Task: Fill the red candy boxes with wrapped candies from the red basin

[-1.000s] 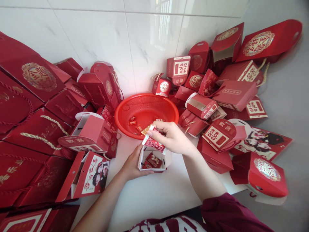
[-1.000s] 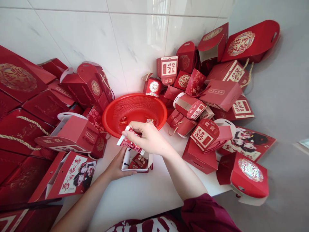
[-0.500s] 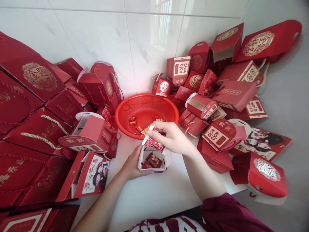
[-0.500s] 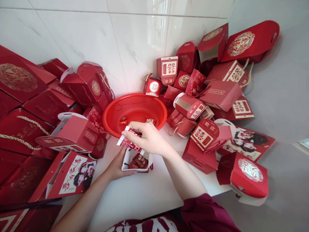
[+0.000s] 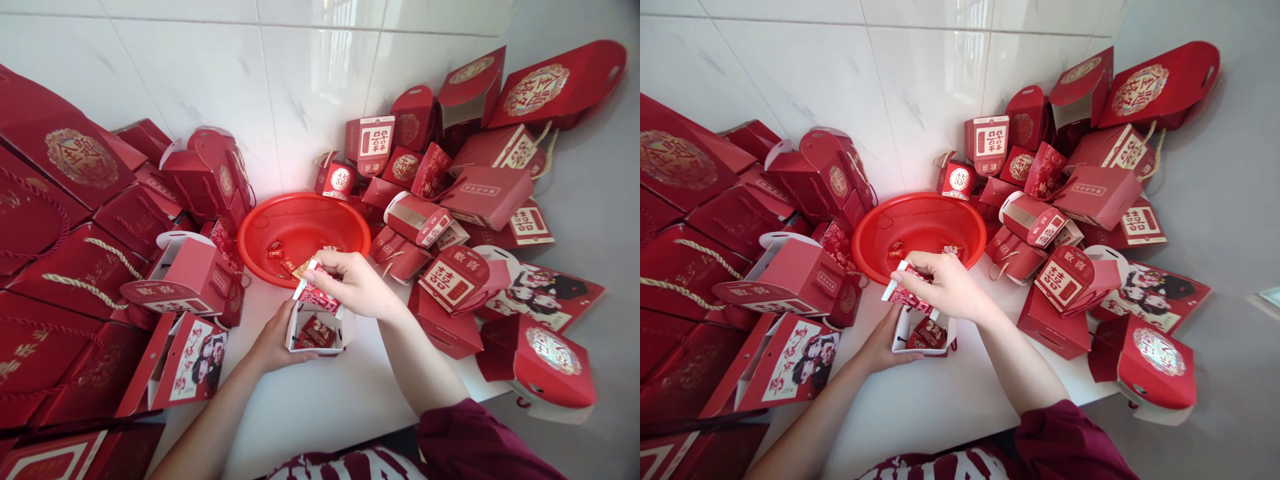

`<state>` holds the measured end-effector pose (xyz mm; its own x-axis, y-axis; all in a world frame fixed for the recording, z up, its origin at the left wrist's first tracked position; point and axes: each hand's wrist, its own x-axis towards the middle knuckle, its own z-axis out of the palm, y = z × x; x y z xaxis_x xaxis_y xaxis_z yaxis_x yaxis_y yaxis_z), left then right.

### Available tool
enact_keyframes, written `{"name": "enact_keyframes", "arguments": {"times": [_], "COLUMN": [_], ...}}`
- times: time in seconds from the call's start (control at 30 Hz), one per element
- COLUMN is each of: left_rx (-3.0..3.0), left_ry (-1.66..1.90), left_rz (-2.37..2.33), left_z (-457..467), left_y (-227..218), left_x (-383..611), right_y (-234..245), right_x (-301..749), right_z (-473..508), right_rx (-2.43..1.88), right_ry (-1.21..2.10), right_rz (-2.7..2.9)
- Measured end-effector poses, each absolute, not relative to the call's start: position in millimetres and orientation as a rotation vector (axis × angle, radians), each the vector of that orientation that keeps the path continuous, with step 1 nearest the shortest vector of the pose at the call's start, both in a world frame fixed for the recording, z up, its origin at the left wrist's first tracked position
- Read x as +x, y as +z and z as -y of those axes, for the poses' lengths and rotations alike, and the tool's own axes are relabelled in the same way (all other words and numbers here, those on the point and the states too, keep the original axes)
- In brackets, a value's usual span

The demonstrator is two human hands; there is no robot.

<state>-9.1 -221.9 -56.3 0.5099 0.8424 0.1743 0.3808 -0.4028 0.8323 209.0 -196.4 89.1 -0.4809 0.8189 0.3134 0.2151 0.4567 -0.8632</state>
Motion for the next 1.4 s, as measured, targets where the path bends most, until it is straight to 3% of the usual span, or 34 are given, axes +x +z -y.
{"name": "enact_keyframes", "arguments": {"times": [0.37,0.7,1.4], "left_rx": [1.988,1.966,1.949], "left_ry": [0.771,0.76,0.738], "left_rz": [-1.01,-1.001,-1.025], "left_z": [222.3,222.3,222.1], "left_y": [-59.1,-53.0,-56.1], "left_x": [-9.8,-8.0,-9.1], "right_y": [89.1,84.4,84.5], "right_x": [209.7,207.8,207.7], "right_z": [195.9,196.5,194.5], "right_rx": [-0.873,-0.81,-0.814], "right_ry": [1.004,1.205,1.11], "right_rz": [1.939,1.819,1.864]}}
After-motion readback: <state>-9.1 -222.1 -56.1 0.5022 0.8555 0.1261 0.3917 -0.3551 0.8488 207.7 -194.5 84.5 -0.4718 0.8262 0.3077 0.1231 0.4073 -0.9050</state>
